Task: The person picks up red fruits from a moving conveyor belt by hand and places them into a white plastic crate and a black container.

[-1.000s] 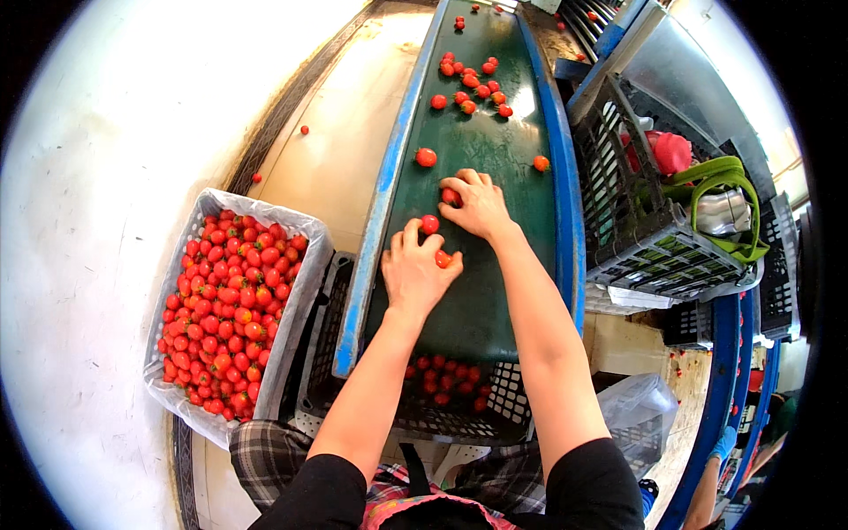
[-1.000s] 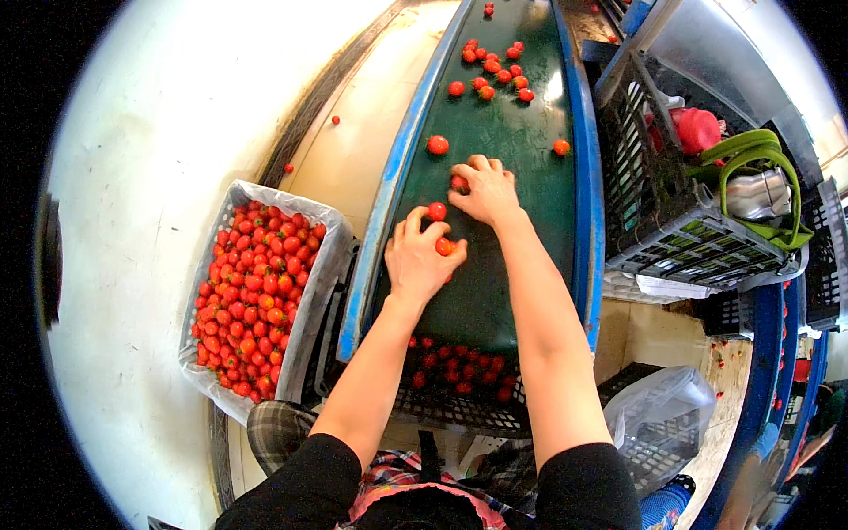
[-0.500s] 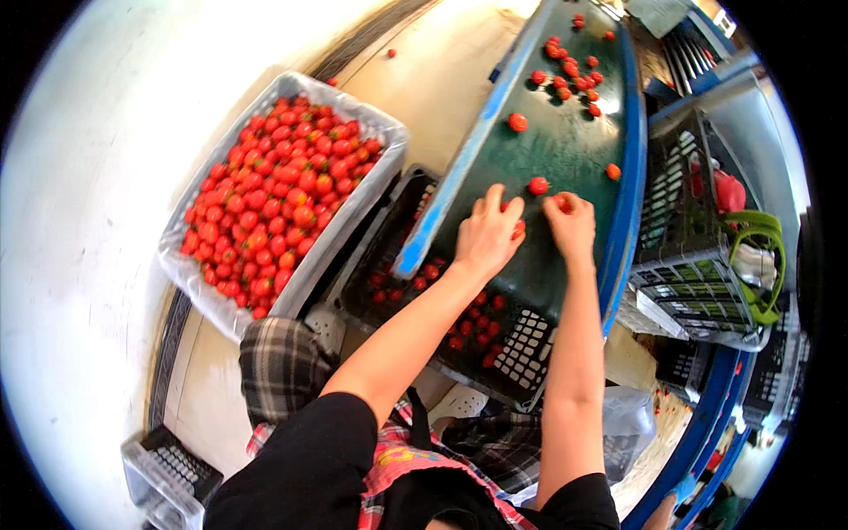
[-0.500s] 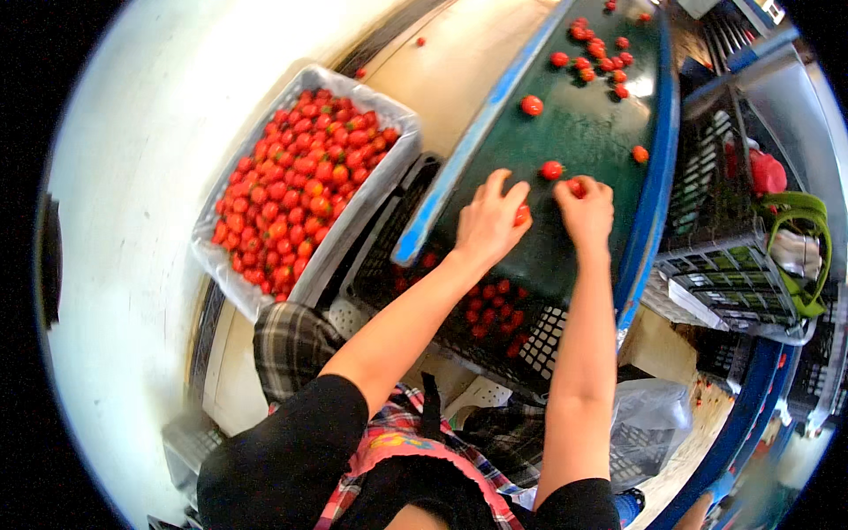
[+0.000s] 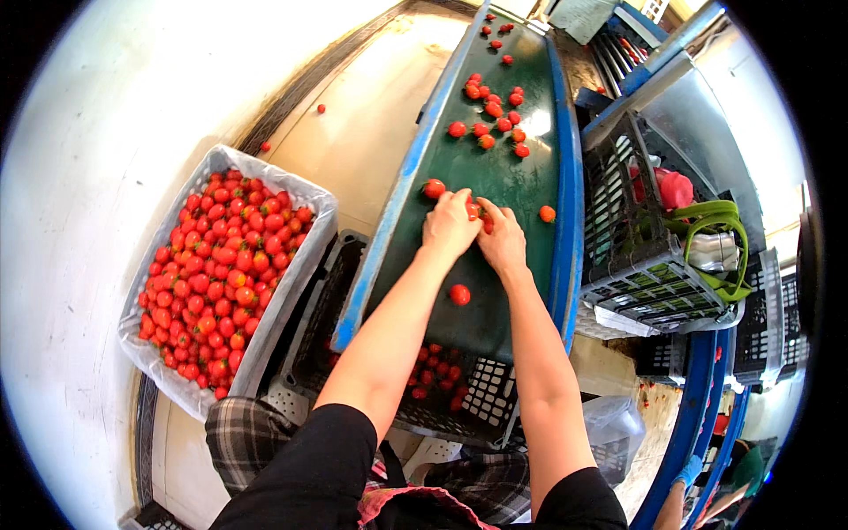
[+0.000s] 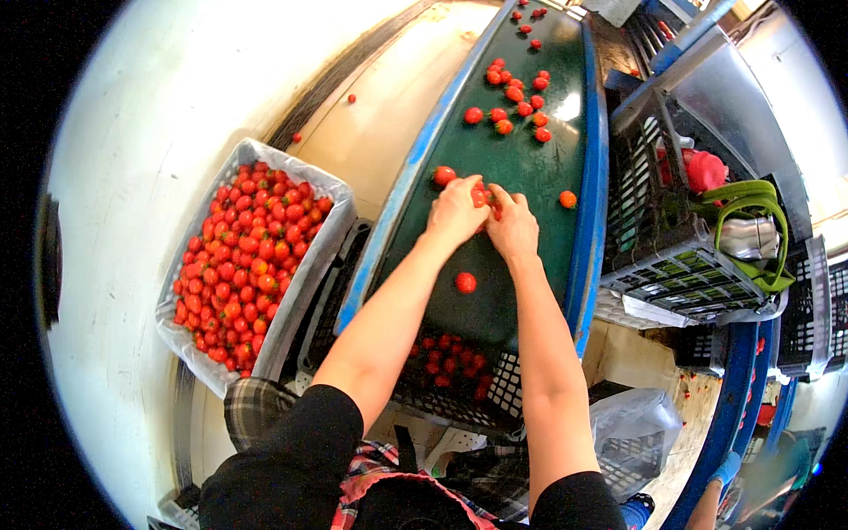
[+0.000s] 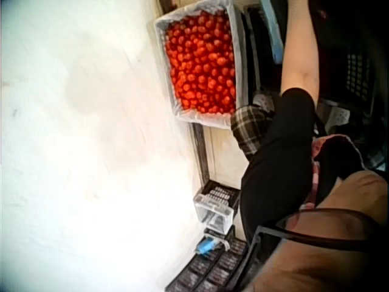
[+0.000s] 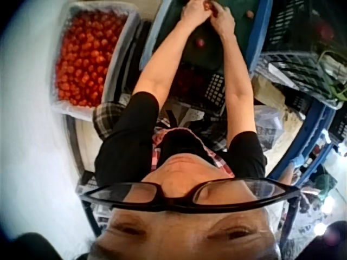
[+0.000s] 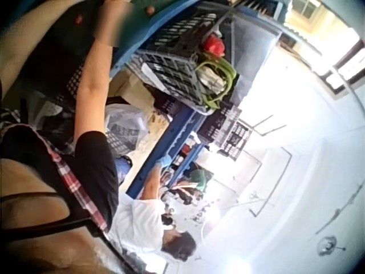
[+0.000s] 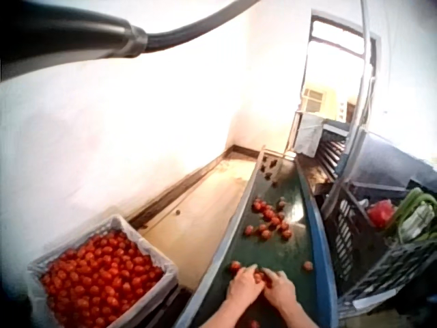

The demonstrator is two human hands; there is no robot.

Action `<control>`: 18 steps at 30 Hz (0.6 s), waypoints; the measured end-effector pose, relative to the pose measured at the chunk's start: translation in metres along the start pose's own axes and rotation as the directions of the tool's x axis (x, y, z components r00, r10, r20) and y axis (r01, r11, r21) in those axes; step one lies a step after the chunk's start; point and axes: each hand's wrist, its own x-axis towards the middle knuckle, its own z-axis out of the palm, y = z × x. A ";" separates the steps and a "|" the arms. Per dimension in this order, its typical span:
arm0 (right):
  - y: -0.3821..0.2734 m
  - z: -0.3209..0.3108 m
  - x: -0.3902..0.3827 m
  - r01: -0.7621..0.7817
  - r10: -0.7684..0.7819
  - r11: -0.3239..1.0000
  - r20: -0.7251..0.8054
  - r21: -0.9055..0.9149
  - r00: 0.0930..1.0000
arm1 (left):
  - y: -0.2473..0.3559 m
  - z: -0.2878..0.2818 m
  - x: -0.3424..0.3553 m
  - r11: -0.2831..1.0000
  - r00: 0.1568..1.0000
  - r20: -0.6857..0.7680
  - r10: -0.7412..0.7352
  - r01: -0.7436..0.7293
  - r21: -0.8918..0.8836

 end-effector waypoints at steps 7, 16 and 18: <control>-0.035 -0.013 0.013 -0.020 0.155 0.668 -0.114 0.744 0.981 | 0.010 -0.028 -0.002 0.507 0.959 0.271 -0.081 0.274 -0.817; -0.199 -0.077 -0.062 0.134 -0.067 0.893 -0.169 0.429 0.983 | -0.002 -0.315 -0.088 0.953 0.948 -0.138 -0.286 0.265 -0.149; -0.162 -0.075 -0.115 -0.006 0.036 0.982 -0.154 0.190 0.987 | -0.094 -0.376 -0.111 0.476 0.734 -0.671 0.103 0.556 0.681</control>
